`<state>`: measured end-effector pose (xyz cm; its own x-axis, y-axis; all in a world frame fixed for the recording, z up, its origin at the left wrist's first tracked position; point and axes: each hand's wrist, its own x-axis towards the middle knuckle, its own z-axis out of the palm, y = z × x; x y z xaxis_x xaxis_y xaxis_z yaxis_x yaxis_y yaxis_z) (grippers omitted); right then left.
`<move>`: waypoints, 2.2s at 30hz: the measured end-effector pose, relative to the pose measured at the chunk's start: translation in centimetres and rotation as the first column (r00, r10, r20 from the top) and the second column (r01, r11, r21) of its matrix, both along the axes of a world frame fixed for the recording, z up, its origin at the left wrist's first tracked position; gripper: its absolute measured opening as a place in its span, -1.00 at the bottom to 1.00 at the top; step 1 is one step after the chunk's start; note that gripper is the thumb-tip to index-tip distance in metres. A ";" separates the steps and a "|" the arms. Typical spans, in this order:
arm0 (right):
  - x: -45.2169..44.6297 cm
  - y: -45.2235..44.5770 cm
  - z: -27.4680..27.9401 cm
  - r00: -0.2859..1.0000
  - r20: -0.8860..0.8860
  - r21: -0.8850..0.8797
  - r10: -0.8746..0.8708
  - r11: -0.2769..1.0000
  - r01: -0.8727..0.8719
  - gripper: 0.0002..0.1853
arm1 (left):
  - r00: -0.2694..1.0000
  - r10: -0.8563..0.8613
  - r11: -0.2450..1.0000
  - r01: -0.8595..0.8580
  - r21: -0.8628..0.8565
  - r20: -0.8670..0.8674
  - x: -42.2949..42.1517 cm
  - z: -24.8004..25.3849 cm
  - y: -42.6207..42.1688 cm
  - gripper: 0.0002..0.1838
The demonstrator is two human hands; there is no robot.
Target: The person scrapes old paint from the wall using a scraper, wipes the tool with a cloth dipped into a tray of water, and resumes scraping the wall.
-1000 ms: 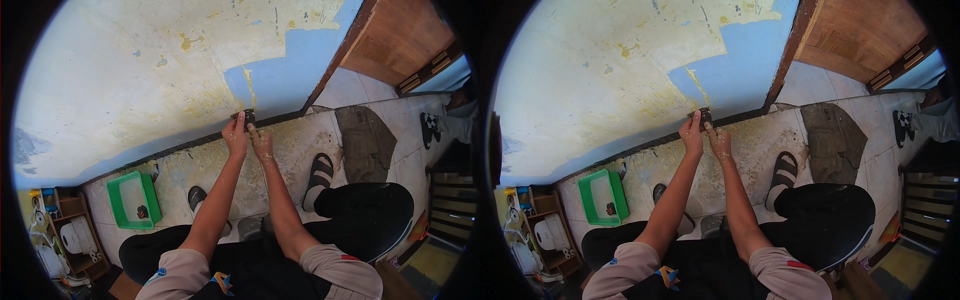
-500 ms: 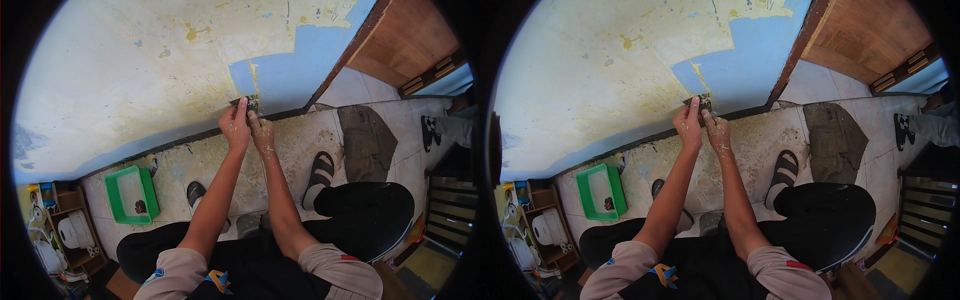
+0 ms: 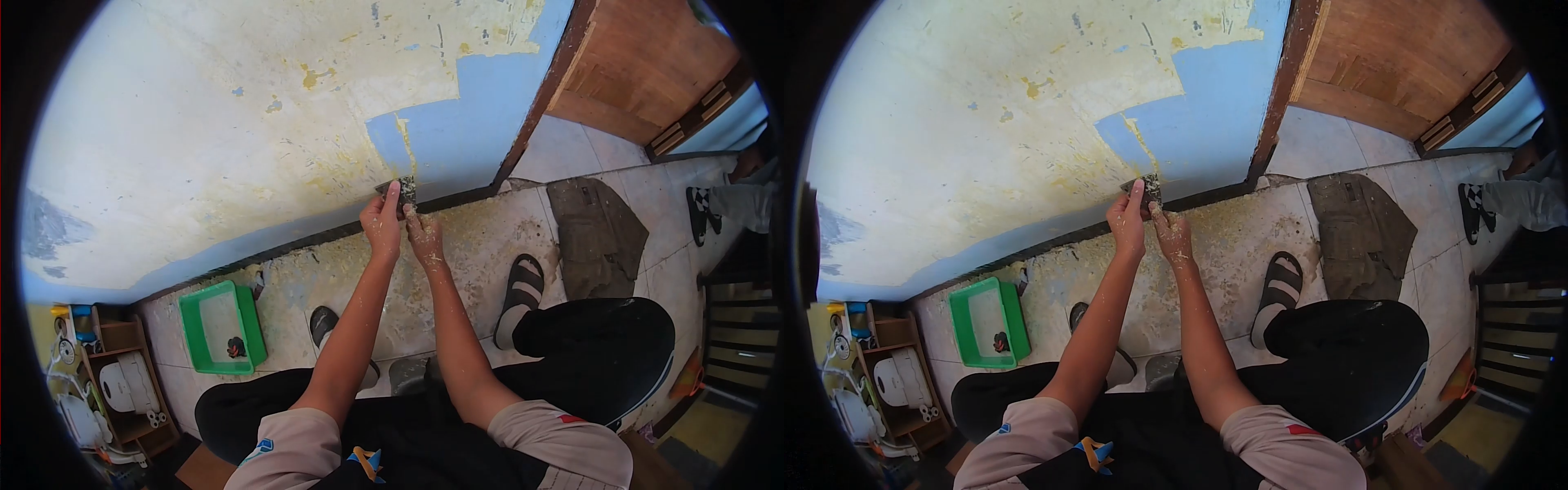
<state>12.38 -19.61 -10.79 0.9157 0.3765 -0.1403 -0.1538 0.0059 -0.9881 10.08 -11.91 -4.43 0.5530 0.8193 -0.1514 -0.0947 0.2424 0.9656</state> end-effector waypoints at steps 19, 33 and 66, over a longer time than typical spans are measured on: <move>0.3 -1.0 -1.2 0.996 0.060 -0.224 0.061 0.973 -0.046 -0.32 | 0.996 -0.087 0.991 0.084 -0.102 -0.021 -1.2 -3.8 0.5 -0.67; -0.7 0.5 -3.8 0.994 0.012 -0.221 0.109 0.970 -0.104 -0.31 | 0.993 -0.102 0.994 0.101 -0.030 -0.060 -2.0 -4.6 1.7 -0.62; -2.0 2.3 -3.1 0.970 -0.240 -0.110 0.033 0.992 -0.061 -0.25 | 0.992 -0.050 0.992 0.063 0.108 -0.115 -1.8 -2.3 2.0 -0.70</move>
<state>10.37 -17.28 -13.88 0.8324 0.3868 -0.3969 -0.3815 -0.1195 -0.9166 8.31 -9.92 -6.78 0.5835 0.8024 -0.1248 0.0259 0.1352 0.9905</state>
